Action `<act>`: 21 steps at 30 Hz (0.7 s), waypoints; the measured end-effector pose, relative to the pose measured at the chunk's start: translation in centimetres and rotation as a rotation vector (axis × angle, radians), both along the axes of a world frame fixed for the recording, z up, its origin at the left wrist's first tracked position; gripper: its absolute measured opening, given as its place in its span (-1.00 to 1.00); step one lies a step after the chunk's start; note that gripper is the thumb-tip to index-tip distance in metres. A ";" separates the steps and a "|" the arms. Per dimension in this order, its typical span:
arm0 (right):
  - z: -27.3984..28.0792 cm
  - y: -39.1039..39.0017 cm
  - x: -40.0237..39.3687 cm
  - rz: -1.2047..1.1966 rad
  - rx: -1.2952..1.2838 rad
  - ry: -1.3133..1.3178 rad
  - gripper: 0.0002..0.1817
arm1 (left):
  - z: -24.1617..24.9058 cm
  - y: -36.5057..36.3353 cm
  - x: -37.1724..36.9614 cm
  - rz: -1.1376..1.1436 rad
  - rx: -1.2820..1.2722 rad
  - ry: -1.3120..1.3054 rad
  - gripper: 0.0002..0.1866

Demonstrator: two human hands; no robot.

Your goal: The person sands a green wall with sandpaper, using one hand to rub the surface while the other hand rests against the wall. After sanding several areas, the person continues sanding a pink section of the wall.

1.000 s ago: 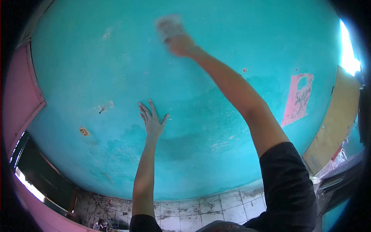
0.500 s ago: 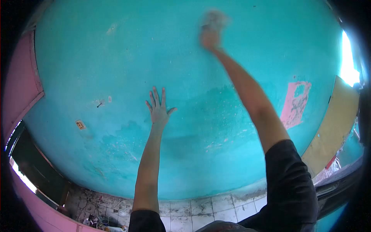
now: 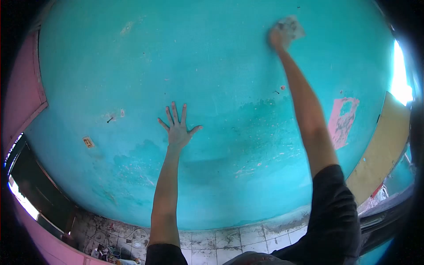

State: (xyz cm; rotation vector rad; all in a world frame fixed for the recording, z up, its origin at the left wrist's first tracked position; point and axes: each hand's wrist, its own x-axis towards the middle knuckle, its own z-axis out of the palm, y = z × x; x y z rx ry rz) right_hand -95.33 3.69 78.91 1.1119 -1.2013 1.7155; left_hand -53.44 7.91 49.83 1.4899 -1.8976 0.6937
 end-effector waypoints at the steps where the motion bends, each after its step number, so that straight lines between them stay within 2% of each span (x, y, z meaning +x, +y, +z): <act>1: 0.2 -1.9 3.6 -0.051 -0.068 0.062 -0.28 | 0.2 -0.1 0.0 0.004 -0.010 -0.005 0.28; 2: 0.2 -3.6 8.1 -0.113 -0.135 0.185 -0.25 | 0.3 -0.1 0.1 0.006 -0.016 -0.017 0.28; 3: -0.2 -2.2 13.5 -0.048 -0.197 0.365 -0.21 | 0.1 -0.3 0.3 0.003 -0.021 -0.025 0.28; 5: -0.9 0.4 20.5 0.200 0.047 0.755 -0.24 | -0.5 -1.0 0.5 -0.024 -0.121 -0.025 0.27; 6: -0.5 1.2 19.9 0.203 0.059 0.756 -0.24 | -0.8 -1.0 0.3 -0.024 -0.110 -0.023 0.27; 8: 0.2 1.9 17.2 0.004 0.087 1.079 -0.26 | -0.6 -1.2 0.6 -0.071 -0.176 0.000 0.24; 10: 0.9 1.5 8.1 -0.099 0.042 0.908 -0.27 | -0.6 -1.3 1.1 -0.084 -0.174 0.000 0.24; 12: -0.2 -0.1 -4.9 -0.132 -0.179 0.564 -0.29 | -0.8 -1.5 0.9 -0.104 -0.158 -0.013 0.24; 13: -1.2 0.7 -9.7 -0.104 -0.114 0.351 -0.30 | -0.9 -1.6 0.9 -0.101 -0.194 -0.020 0.23; 14: -1.8 1.0 -12.4 0.021 0.093 -0.025 -0.32 | -0.9 -1.7 0.9 -0.099 -0.232 -0.023 0.23; 15: -2.0 1.9 -10.9 -0.033 0.123 -0.045 -0.32 | -0.8 -1.8 0.8 -0.102 -0.228 -0.024 0.23; 17: -2.8 0.2 -4.1 -0.113 -0.040 0.045 -0.29 | -0.9 -1.6 0.8 -0.093 -0.218 -0.019 0.22; 18: -2.3 -1.6 1.0 -0.139 -0.250 0.161 -0.28 | -0.5 -1.3 0.6 -0.090 -0.219 -0.021 0.22; 19: -2.8 -0.8 7.0 -0.206 -0.114 0.249 -0.25 | -0.5 -0.7 0.7 -0.038 -0.159 -0.056 0.24; 20: -3.1 -1.0 12.0 0.031 -0.199 0.411 -0.25 | -0.1 -0.5 0.5 0.013 -0.109 -0.084 0.27; 21: -3.9 -0.3 16.3 0.009 -0.059 0.688 -0.24 | 0.2 -0.8 0.5 0.016 -0.115 -0.077 0.27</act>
